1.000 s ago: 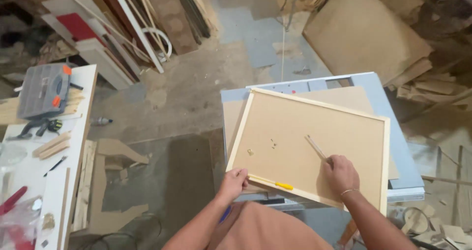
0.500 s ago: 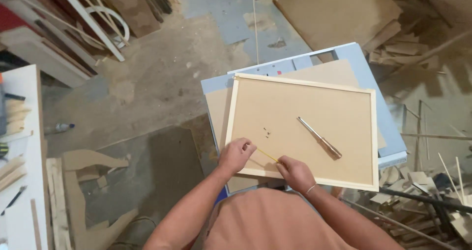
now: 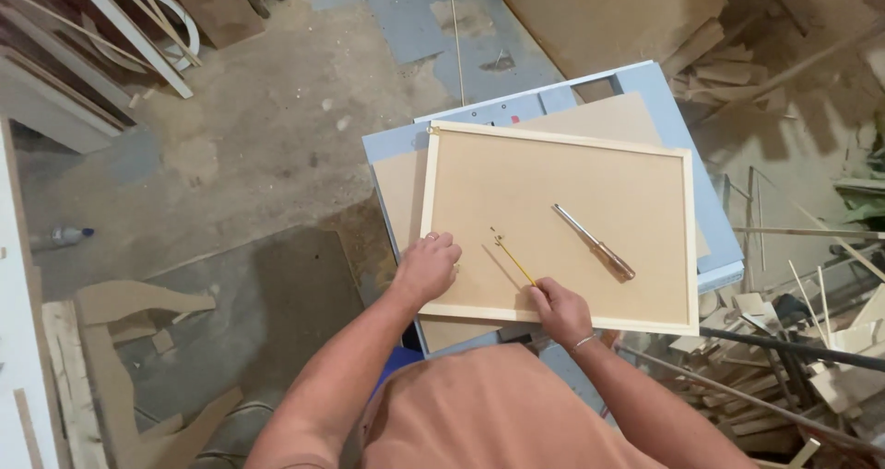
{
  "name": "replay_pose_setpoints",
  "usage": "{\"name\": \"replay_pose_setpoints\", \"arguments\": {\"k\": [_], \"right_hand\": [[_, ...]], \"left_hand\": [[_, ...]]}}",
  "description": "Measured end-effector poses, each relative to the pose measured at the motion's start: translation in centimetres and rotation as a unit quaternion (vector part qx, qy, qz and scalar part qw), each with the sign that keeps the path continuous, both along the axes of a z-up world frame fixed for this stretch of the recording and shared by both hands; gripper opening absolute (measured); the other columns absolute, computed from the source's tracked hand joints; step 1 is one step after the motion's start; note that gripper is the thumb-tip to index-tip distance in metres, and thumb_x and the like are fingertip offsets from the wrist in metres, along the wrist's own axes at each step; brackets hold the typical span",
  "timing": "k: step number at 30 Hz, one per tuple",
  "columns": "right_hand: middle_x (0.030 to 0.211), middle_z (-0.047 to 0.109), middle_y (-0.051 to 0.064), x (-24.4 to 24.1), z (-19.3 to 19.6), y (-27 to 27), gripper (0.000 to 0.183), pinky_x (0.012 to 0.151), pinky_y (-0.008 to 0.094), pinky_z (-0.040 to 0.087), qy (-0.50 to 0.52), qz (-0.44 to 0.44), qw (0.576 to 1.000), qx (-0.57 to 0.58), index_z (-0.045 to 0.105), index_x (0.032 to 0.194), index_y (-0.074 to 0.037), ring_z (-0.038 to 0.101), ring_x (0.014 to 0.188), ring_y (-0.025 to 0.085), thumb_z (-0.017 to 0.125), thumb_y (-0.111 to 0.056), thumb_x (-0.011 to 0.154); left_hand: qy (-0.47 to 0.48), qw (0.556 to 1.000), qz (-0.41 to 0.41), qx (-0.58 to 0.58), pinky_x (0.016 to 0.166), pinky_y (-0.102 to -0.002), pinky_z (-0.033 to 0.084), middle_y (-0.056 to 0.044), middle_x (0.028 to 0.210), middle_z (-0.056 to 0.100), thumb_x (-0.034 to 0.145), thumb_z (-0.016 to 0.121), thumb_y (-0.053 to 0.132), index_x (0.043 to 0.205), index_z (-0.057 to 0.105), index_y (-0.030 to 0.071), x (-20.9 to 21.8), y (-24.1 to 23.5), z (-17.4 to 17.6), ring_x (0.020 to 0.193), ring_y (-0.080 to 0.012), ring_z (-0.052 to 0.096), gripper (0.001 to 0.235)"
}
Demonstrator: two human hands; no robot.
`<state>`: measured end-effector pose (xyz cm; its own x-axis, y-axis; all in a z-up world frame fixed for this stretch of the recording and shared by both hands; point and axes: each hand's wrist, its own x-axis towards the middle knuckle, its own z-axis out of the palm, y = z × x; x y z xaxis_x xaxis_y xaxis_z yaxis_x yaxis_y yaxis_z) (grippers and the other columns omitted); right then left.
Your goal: Assembling a wooden frame by marking positions with a pencil and driving screws with a screwdriver.
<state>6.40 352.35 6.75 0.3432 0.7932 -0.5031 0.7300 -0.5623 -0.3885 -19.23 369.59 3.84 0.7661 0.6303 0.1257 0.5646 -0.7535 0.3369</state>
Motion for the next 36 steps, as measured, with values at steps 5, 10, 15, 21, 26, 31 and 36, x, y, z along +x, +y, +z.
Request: {"name": "replay_pose_setpoints", "arguments": {"k": [5,10,15,21,26,31,36], "right_hand": [[0.108,0.077,0.014,0.2,-0.6,0.3,0.035,0.104,0.05,0.053,-0.015,0.016,1.0,0.002,0.065,0.118,-0.035,0.068,0.115,0.037,0.045,-0.058,0.101],[0.107,0.077,0.013,-0.1,-0.1,0.5,0.035,0.102,0.048,0.055,-0.025,0.011,1.0,-0.002,0.066,0.117,-0.034,0.069,0.114,0.035,0.047,-0.058,0.101],[0.103,0.076,0.015,-0.1,-0.2,0.5,0.031,0.099,0.05,0.055,-0.028,0.008,1.0,0.009,0.067,0.114,-0.033,0.07,0.11,0.036,0.05,-0.055,0.101],[0.093,0.075,0.018,-1.5,-1.6,2.1,0.04,0.093,0.051,0.053,0.079,-0.054,0.995,0.0,0.068,0.091,-0.018,0.069,0.107,0.04,0.064,-0.058,0.091],[0.093,0.077,0.011,-5.9,0.2,7.5,0.037,0.093,0.049,0.056,0.119,0.006,0.993,0.023,0.07,0.112,-0.024,0.071,0.105,0.035,0.068,-0.053,0.089],[0.113,0.075,0.014,-9.8,1.9,10.4,0.042,0.099,0.055,0.055,0.03,0.156,0.987,0.039,0.063,0.128,-0.026,0.069,0.112,0.041,0.069,-0.041,0.089],[0.108,0.076,0.01,-10.2,-0.2,11.4,0.036,0.096,0.05,0.057,-0.029,0.201,0.979,-0.036,0.064,0.122,-0.03,0.071,0.11,0.036,0.055,-0.051,0.095]], "left_hand": [[-0.003,1.0,0.012,-0.003,0.071,-0.044,0.057,-0.005,0.081,0.055,0.075,0.068,0.027,0.079,0.065,0.013,0.3,0.4,-2.5,0.082,-0.0314,0.065,0.015],[-0.021,0.996,0.062,0.055,0.068,-0.041,0.054,-0.003,0.081,0.053,0.076,0.066,0.023,0.078,0.063,0.017,-0.1,-0.2,-3.1,0.081,-0.0276,0.064,0.007],[-0.026,0.995,0.062,0.08,0.067,-0.039,0.053,-0.001,0.079,0.055,0.077,0.069,0.028,0.079,0.062,0.021,0.5,-1.2,-5.7,0.081,-0.0247,0.064,0.01],[0.019,0.987,0.141,-0.078,0.079,-0.044,0.057,-0.002,0.088,0.057,0.08,0.076,0.036,0.093,0.07,0.022,-1.9,-1.5,0.2,0.089,-0.028,0.066,0.02],[0.021,0.989,0.143,-0.043,0.079,-0.041,0.058,-0.001,0.086,0.059,0.082,0.073,0.032,0.092,0.074,0.026,-2.0,-2.4,0.7,0.089,-0.0253,0.067,0.012],[-0.058,0.966,0.246,-0.059,0.076,-0.043,0.059,-0.005,0.082,0.06,0.086,0.068,0.026,0.089,0.073,0.02,-4.3,-3.1,1.5,0.085,-0.0288,0.068,0.009],[-0.086,0.933,0.309,-0.162,0.076,-0.043,0.058,-0.005,0.08,0.064,0.088,0.069,0.034,0.088,0.073,0.023,-8.2,-5.9,1.8,0.084,-0.0296,0.07,0.012]]}}
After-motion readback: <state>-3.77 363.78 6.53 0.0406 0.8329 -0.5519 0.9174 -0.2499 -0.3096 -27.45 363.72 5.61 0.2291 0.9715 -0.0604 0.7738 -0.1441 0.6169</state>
